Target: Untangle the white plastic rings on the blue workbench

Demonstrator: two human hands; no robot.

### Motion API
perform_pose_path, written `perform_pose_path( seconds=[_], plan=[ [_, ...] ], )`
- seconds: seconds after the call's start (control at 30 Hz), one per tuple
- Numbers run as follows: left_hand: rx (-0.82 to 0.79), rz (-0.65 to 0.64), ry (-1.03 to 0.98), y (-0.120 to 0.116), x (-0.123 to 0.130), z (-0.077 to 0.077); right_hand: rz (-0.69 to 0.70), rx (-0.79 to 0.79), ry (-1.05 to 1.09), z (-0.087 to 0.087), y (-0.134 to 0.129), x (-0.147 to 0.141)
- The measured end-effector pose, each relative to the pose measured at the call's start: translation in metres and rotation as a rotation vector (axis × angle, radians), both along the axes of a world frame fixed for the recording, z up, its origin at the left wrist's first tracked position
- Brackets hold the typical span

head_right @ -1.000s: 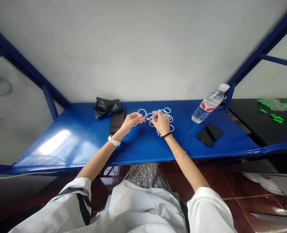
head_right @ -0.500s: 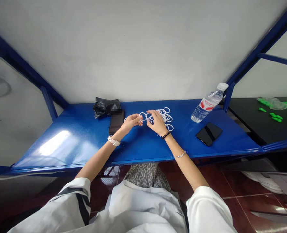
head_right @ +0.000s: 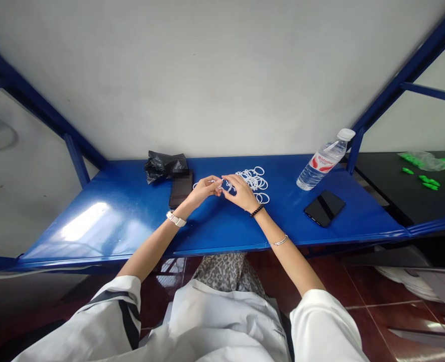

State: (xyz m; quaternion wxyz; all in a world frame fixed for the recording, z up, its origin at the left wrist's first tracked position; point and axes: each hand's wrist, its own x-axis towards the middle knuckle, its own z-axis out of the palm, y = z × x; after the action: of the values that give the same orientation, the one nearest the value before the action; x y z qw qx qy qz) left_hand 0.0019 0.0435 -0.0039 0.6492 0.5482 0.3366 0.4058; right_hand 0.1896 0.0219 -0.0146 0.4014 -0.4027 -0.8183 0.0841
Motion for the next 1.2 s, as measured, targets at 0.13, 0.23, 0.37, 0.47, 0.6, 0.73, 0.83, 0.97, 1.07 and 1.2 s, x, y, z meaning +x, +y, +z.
perform_pose_path(
  seconds=[0.13,0.23,0.37,0.47,0.6,0.73,0.83,0.97,1.07,1.2],
  plan=[
    [0.081,0.023,-0.004,-0.003,0.0,0.006,-0.04,-0.03,0.046,0.001,0.0,0.001],
    [0.164,0.021,0.025,-0.004,0.0,0.009,-0.051,-0.045,0.067,0.001,0.0,0.001],
    [0.268,0.055,0.061,-0.004,0.001,0.009,-0.069,-0.058,0.082,0.002,0.0,0.0],
    [0.31,0.097,0.082,-0.005,0.0,0.009,-0.074,-0.071,0.084,0.002,0.0,0.0],
    [0.342,0.131,0.088,-0.005,0.0,0.008,-0.066,-0.078,0.079,0.003,-0.001,-0.001],
    [0.354,0.147,0.084,-0.004,0.001,0.007,-0.059,-0.073,0.072,0.004,-0.002,-0.001],
    [0.36,0.156,0.08,-0.004,0.001,0.007,-0.059,-0.076,0.054,0.006,-0.003,-0.001],
    [0.341,0.167,0.066,-0.003,0.0,0.006,-0.041,-0.072,0.045,0.008,-0.004,-0.001],
    [0.324,0.162,0.051,-0.003,0.0,0.008,-0.032,-0.081,0.059,0.01,-0.005,-0.001],
    [0.276,0.133,0.018,-0.004,0.0,0.01,-0.027,-0.133,0.106,0.01,-0.005,-0.002]
  ],
)
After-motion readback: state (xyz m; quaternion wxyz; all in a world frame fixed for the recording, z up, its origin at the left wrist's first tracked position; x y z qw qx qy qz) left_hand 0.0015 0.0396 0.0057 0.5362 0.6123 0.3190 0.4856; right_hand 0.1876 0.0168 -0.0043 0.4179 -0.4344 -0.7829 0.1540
